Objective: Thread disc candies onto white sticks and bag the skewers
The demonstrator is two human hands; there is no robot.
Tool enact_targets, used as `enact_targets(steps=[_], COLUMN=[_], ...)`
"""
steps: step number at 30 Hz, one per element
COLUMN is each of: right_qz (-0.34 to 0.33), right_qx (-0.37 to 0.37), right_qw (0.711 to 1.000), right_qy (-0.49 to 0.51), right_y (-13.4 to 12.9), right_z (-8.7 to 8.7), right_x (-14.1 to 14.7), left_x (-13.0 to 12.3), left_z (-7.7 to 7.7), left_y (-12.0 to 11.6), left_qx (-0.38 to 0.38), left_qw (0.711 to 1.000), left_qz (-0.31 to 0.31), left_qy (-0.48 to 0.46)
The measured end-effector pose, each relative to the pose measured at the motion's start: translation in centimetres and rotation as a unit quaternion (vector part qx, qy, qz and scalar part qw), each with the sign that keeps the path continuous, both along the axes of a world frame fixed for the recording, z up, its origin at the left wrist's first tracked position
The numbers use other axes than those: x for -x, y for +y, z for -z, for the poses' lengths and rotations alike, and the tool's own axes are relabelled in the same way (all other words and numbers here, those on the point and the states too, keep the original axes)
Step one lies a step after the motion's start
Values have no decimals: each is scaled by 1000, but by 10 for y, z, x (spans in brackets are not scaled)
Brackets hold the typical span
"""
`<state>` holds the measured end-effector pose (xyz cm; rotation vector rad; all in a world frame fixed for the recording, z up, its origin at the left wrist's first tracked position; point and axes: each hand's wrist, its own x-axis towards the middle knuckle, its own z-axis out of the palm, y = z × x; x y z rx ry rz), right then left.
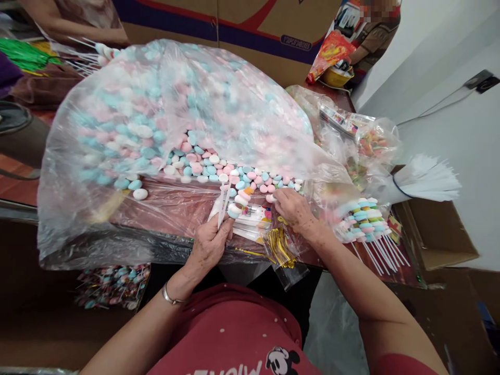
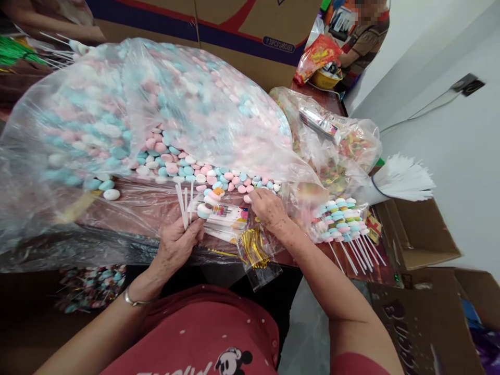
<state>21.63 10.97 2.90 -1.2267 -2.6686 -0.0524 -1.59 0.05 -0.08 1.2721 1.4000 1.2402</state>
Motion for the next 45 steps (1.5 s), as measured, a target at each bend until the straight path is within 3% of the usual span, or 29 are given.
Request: enact_targets(steps=[4,7,16,21,27,31,33,37,40,45], right_qz=[66,67,36,-27,-26,-35,25,172,175,104], right_qx=[-15,-3,41,-15,-121,-61,6,153,180,119], right_qw=[996,991,998,999,991,995,987,929,921,969], right_qy=[60,113,0,-38,-53,65,162,291,298,189], right_y=[8,9,-3,-3,3,-4,-4,4,7,3], right_z=[-3,-10,-12,-11,-3,-5,-10,-15,-14,-7], right_x=[-9,-9,13,19,21,19,13,-3,-7,2], left_x=[1,2,0,-1,-1,0,0,1,0,0], left_z=[5,7,-3,-9,-7,-4,-4,-5,-5,-7], left_y=[-1,-1,0,0,1,1,1,1,1,1], left_qx=[-2,1,2,-9,-20,-21,-23,-29,-33,-31], left_qw=[1000,1000,1000,1000,999,999,999,999,999,999], left_qz=[2,9,16,10,11,13,12,11,13,12], left_qy=[4,-1,2,17,22,26,29,30,29,34])
